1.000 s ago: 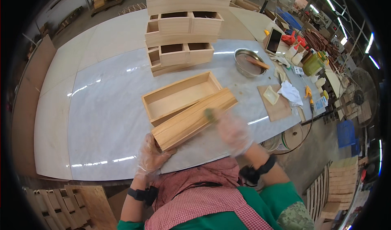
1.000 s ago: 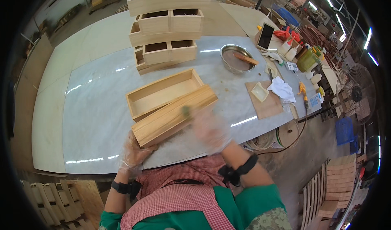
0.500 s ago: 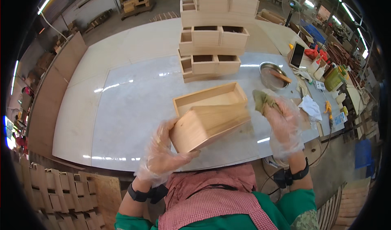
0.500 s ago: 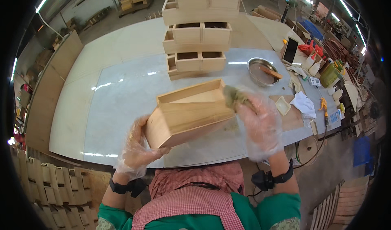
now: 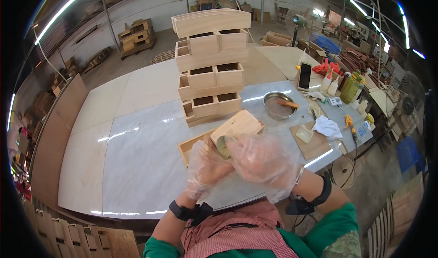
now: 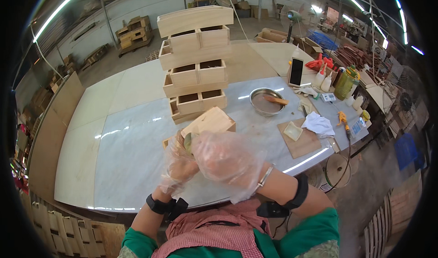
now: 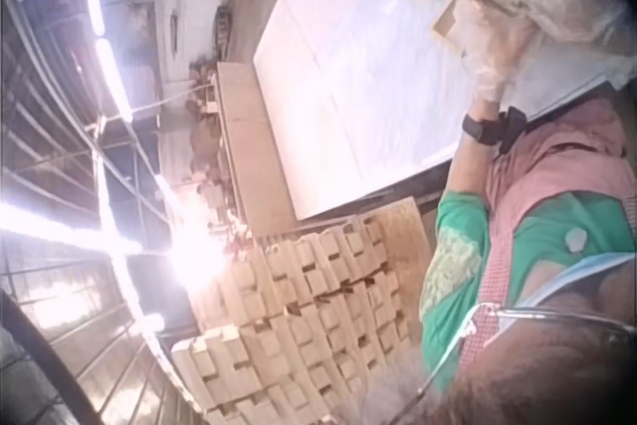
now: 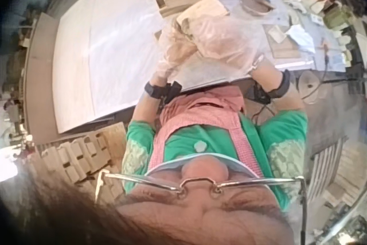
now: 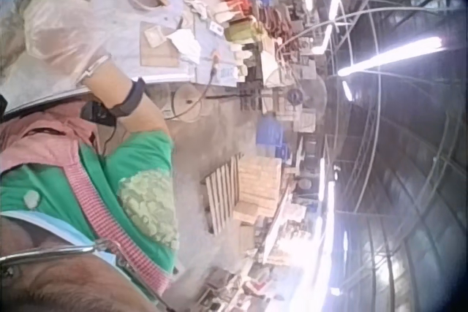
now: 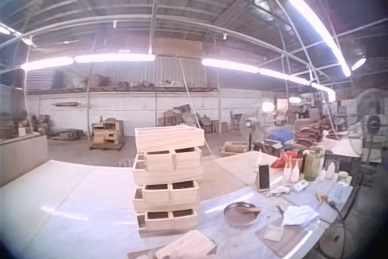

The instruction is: Waxing and polishing wooden box components at a workbench.

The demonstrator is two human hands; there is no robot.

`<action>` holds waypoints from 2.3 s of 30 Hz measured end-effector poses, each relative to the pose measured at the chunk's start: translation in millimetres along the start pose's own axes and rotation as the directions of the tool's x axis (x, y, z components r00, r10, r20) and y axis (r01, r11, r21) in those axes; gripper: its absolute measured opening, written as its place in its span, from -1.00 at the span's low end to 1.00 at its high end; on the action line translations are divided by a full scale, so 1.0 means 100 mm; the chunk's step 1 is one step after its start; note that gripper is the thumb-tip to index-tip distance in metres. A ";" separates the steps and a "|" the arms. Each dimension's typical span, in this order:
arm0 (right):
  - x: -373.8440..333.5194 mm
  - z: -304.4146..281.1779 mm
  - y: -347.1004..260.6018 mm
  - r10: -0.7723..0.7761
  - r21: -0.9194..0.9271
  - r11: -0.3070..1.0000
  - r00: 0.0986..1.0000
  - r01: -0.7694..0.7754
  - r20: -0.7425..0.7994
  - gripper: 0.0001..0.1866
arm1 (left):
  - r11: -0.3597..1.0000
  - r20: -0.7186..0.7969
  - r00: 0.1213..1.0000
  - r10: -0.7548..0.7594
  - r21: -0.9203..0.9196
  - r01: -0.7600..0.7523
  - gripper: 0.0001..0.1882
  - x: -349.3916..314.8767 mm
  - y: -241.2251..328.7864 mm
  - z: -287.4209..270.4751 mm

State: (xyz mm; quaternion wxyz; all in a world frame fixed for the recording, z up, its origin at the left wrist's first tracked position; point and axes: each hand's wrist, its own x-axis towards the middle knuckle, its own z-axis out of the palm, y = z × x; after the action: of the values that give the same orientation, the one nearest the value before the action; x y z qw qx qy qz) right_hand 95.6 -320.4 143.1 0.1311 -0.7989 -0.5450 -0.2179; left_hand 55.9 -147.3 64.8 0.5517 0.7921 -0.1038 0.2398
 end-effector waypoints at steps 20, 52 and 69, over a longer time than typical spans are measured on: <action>0.34 0.29 0.92 -0.142 0.062 0.987 0.983 0.150 -0.117 -0.77 | 0.946 0.103 0.957 -0.270 0.214 0.244 -0.37 0.31 0.28 0.02; 0.36 0.05 1.21 0.455 0.190 0.863 0.883 -0.469 0.113 -0.76 | 0.948 0.062 0.994 -0.089 0.311 0.065 -0.29 0.26 -0.05 0.01; 0.45 0.17 0.69 -0.137 0.073 0.985 0.970 0.154 -0.200 -0.82 | 0.978 0.079 0.995 -0.063 0.202 0.045 -0.33 0.31 -0.04 -0.02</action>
State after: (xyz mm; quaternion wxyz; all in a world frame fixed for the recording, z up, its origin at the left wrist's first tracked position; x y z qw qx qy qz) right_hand 177.0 -301.1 152.3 0.2022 -0.7253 -0.5956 -0.2797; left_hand 83.4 -140.9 77.3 0.4705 0.8556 -0.0810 0.2000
